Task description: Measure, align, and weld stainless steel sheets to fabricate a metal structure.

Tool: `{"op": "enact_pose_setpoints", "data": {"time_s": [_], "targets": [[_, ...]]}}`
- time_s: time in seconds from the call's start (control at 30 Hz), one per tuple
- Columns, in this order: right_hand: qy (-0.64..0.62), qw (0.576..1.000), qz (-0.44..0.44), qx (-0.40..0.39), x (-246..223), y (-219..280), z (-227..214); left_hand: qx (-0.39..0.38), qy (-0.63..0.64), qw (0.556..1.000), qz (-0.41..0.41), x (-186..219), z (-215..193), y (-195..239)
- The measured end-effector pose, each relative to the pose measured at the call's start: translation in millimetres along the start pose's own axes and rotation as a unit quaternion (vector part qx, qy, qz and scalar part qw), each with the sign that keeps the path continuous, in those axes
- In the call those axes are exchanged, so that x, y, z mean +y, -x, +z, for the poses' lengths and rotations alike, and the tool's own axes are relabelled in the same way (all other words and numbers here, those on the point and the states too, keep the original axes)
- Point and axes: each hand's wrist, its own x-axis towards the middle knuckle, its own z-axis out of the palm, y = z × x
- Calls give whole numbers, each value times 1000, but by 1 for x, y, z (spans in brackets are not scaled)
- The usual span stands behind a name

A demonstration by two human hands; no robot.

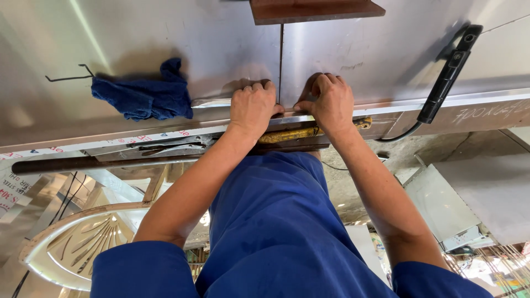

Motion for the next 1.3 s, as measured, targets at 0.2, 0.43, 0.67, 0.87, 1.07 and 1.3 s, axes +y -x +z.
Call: {"op": "enact_pose_setpoints", "data": {"time_s": [0.2, 0.43, 0.67, 0.87, 1.07, 1.3], "targets": [[9, 1000, -28, 3, 4, 2, 1, 5, 25, 1000, -12, -15, -9, 2], [-30, 996, -38, 74, 31, 19, -13, 193, -47, 979, 52, -22, -27, 12], [239, 898, 105, 353, 155, 48, -80, 142, -33, 966, 215, -24, -29, -16], [95, 927, 312, 183, 266, 81, -49, 97, -99, 961, 238, -13, -15, -27], [-63, 892, 276, 353, 245, 99, -48, -8, -82, 979, 188, -3, -31, -26], [-268, 911, 151, 275, 94, 189, -104, 27, -105, 977, 184, -9, -36, -30]]}}
